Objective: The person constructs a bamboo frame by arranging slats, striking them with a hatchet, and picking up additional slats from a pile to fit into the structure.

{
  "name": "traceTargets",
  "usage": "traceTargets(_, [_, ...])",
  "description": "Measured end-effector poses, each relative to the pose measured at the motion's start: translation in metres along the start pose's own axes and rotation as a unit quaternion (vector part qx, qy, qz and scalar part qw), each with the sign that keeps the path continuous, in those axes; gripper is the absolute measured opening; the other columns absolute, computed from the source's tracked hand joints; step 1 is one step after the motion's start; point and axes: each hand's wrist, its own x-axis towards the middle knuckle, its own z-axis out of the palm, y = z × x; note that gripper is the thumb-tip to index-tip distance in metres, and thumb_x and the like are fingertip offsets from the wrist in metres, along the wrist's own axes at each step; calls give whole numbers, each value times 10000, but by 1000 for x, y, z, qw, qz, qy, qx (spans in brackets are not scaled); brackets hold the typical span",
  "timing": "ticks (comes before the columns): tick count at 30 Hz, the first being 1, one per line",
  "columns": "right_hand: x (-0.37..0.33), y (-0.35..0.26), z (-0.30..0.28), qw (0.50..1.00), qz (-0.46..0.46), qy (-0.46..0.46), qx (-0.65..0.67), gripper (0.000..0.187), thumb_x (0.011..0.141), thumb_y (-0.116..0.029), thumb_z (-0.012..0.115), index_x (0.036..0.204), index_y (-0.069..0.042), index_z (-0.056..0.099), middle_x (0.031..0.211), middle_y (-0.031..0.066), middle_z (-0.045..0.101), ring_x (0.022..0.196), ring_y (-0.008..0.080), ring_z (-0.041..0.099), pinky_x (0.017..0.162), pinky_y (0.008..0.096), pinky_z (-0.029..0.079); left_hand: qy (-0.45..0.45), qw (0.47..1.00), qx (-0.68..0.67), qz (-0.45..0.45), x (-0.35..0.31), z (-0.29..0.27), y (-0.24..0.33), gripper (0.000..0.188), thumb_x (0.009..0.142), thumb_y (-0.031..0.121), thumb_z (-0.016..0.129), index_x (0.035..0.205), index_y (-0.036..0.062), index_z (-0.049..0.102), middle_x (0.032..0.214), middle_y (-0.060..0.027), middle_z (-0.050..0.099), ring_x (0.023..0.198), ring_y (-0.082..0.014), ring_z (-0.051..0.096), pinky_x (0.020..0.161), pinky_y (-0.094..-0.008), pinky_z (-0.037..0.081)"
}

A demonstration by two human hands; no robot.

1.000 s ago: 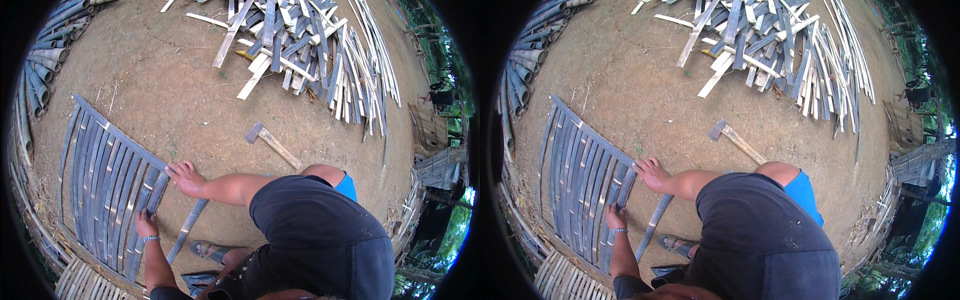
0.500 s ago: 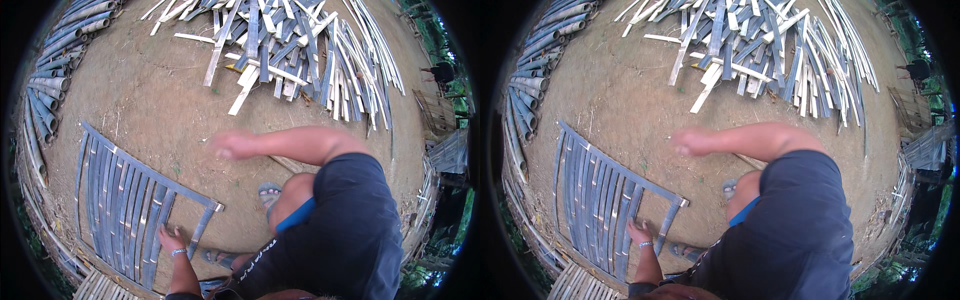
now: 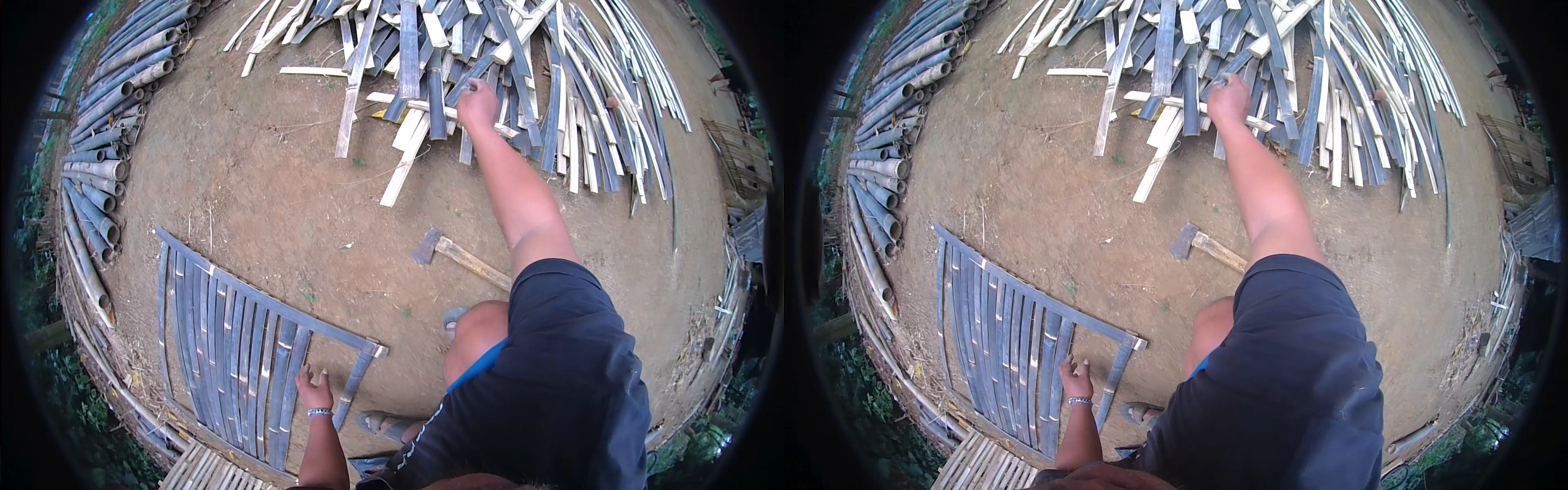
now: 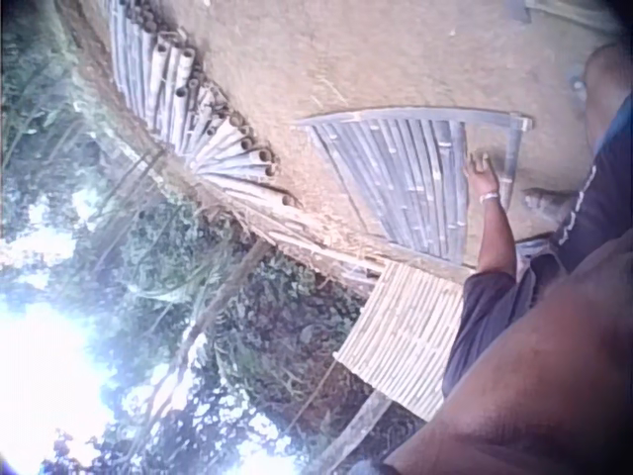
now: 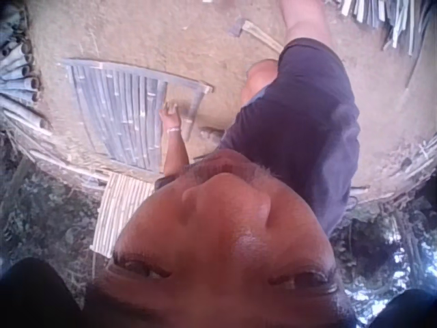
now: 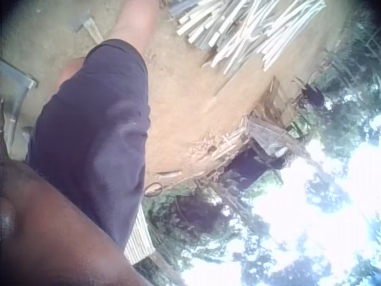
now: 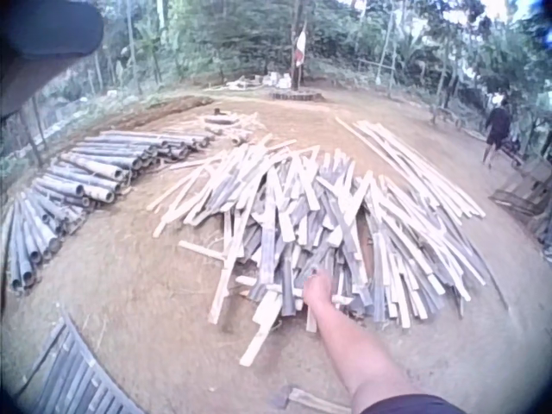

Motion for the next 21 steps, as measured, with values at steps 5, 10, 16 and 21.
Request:
traceTargets(5, [-12, -46, 7, 978, -32, -134, -159, 546, 890, -302, 684, 1376, -77, 580, 1412, 167, 536, 1327, 355, 485, 1100, 440, 431, -14, 999, -22, -43, 1, 9, -12, 532, 856, 164, 793, 1319, -5, 593, 1262, -170, 593, 1045, -271, 667, 885, -392, 537])
traceTargets(10, [-26, -43, 7, 957, -82, -176, -215, 673, 829, -310, 732, 1424, -70, 529, 1410, 170, 531, 1346, 362, 464, 1106, 449, 435, -59, 995, -46, -69, -11, 25, -11, 537, 882, 170, 778, 1313, -75, 568, 1256, -183, 612, 1053, -268, 688, 889, -363, 547])
traceTargets(16, [-13, -19, -2, 987, -14, -133, -92, 669, 782, -206, 740, 1395, -31, 538, 1300, 229, 570, 1202, 391, 582, 1051, 432, 471, -72, 993, -59, -65, -17, 32, -5, 526, 887, 141, 767, 1318, -74, 555, 1226, -194, 624, 1045, -263, 686, 859, -354, 559])
traceTargets(21, [-13, -3, -11, 983, -42, -123, -129, 632, 780, -219, 745, 1350, -15, 566, 1264, 236, 588, 1196, 391, 583, 1046, 439, 466, -56, 988, -121, -75, -7, 34, -28, 490, 893, 148, 763, 1291, -72, 583, 1226, -191, 623, 1043, -257, 680, 847, -345, 562])
